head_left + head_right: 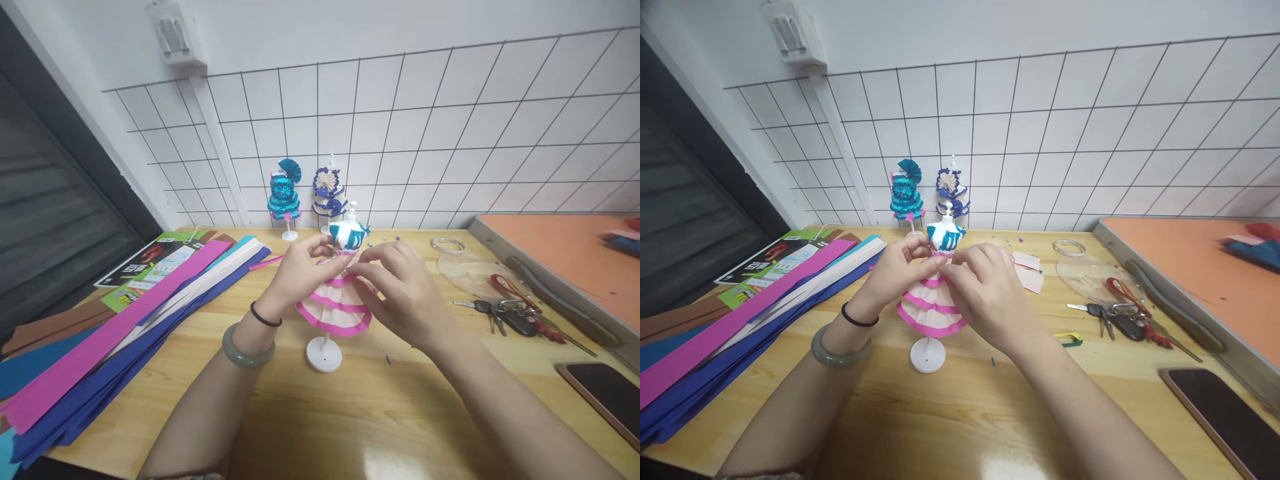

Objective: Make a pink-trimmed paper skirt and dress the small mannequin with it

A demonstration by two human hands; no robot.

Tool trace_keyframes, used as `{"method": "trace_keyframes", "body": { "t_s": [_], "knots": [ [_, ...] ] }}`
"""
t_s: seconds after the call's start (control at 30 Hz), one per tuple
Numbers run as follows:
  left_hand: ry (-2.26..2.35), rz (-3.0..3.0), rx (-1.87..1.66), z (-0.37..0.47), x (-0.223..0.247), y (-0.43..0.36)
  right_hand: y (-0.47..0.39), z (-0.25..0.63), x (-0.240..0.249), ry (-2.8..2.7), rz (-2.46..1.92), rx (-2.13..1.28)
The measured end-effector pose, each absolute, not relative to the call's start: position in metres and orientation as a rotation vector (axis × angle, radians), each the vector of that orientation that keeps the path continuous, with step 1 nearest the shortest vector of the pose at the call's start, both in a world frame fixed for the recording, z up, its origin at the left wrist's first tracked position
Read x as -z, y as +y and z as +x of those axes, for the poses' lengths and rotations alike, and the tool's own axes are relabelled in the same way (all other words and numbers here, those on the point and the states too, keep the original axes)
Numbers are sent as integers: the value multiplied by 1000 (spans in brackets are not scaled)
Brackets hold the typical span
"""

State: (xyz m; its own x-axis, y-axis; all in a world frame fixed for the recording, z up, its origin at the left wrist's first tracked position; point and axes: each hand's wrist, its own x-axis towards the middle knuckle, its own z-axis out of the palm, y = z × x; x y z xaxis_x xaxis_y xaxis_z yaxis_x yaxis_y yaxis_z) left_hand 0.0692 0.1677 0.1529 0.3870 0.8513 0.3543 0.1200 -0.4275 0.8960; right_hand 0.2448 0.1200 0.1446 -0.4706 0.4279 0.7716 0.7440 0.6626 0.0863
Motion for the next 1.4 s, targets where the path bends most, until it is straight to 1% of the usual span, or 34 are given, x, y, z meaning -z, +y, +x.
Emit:
{"method": "trace_keyframes", "body": {
  "t_s": [0.27,0.47,0.53,0.63,0.77,0.87,0.97,1.23,1.4],
  "knots": [
    [811,1663,-1115,69,-153,166,118,242,-139,-2118,-734,783],
    [816,1697,-1121,67,-151,170,121,242,-136,-2204,-681,744],
    [812,1711,-1116,65,-151,172,122,243,-135,-2232,-658,643],
    [751,1728,-1095,62,-152,175,122,246,-137,-2118,-674,388],
    [654,1810,-1007,59,-152,177,123,252,-143,-1867,-935,-42],
    [649,1838,-931,58,-150,178,126,256,-146,-1876,-1139,-416],
    [648,1827,-887,57,-148,178,128,258,-148,-1929,-1157,-673],
    [617,1976,-869,57,-154,172,125,256,-148,-1844,-1177,-839],
    [604,2097,-860,59,-158,169,123,254,-147,-1851,-1183,-772]
  ]
}}
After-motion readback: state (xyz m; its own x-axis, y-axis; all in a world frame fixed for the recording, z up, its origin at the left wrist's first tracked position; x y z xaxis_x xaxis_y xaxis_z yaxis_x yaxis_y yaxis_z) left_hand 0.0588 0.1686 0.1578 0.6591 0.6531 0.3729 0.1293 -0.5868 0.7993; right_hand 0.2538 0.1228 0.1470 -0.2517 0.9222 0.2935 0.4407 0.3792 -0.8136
